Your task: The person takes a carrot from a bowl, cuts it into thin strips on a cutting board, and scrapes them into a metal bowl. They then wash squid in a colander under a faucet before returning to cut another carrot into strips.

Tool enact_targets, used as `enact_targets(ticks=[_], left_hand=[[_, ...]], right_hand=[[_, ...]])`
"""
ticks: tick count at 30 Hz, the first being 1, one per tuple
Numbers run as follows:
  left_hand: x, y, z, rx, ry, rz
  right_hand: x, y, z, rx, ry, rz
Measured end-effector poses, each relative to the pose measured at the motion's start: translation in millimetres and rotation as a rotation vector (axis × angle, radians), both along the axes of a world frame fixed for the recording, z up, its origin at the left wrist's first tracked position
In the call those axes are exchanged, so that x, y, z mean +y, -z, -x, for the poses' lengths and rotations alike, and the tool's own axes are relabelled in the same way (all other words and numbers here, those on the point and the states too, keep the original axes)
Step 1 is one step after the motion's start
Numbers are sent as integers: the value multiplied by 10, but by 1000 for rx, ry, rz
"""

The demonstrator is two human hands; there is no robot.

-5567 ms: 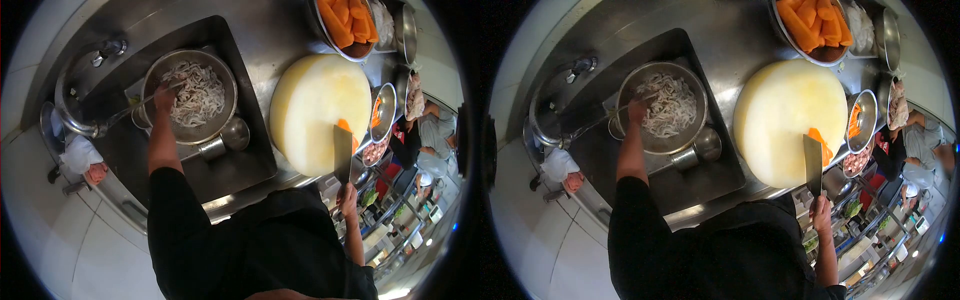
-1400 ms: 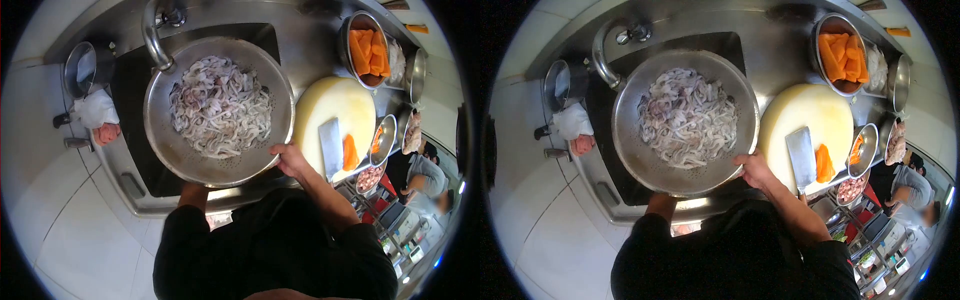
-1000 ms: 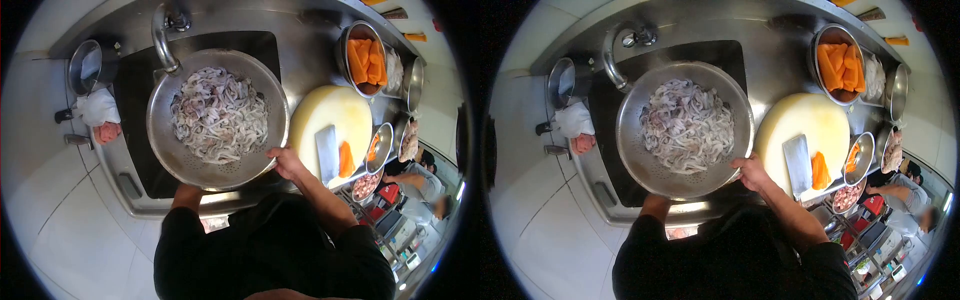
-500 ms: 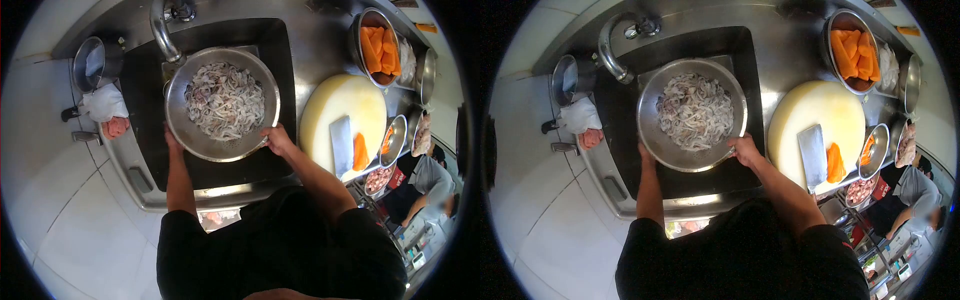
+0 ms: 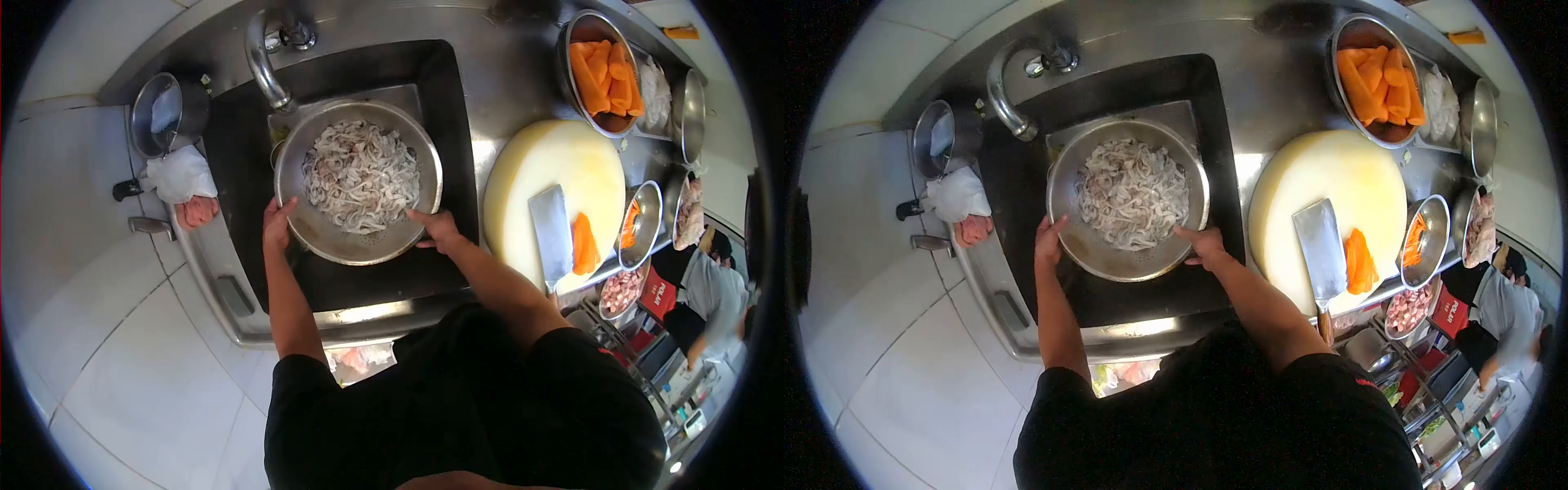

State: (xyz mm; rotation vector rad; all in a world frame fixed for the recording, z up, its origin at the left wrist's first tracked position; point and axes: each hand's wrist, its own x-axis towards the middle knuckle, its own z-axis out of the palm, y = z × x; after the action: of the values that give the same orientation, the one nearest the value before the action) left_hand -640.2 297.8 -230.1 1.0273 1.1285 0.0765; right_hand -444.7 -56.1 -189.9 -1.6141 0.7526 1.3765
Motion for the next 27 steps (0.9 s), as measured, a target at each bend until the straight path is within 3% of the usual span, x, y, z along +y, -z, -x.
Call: enact_targets(ticks=[4,7,10,13,16,17,19,21,23,25,27], left_hand=[[168,-253,-234,178,278,-329],[353,-313,-502,373,289,-238],[398,-98,-561,334,277,-527],[547,70,-656,495,474,-691],[602,94,-855,512,536,-963],[620,75,-946,371,455,-875],[439,-578,-1393,94,296,-688],[564,-781,-1846,-52,231,-772],[665,-1039,-2304,-216,-25,-429],[843,-1109,-2633,-395,-37,-354],[941,-1315,-2813,-102,91,-401]], right_hand=[[39,-127,-88,-71,-93,-50],[44,-138,-131,-71,-98,-125],[63,-190,-98,-113,-64,-72],[26,-245,-88,-91,-83,-104],[-13,-197,-85,-83,-100,-96],[-19,-166,-85,-94,-91,-102],[-48,-62,-70,-114,-72,-109],[-35,-51,-91,-191,-122,-70],[-30,-106,-109,-272,-167,-45],[1,-339,-145,-348,-203,-32],[-22,-352,-149,-386,-256,3]])
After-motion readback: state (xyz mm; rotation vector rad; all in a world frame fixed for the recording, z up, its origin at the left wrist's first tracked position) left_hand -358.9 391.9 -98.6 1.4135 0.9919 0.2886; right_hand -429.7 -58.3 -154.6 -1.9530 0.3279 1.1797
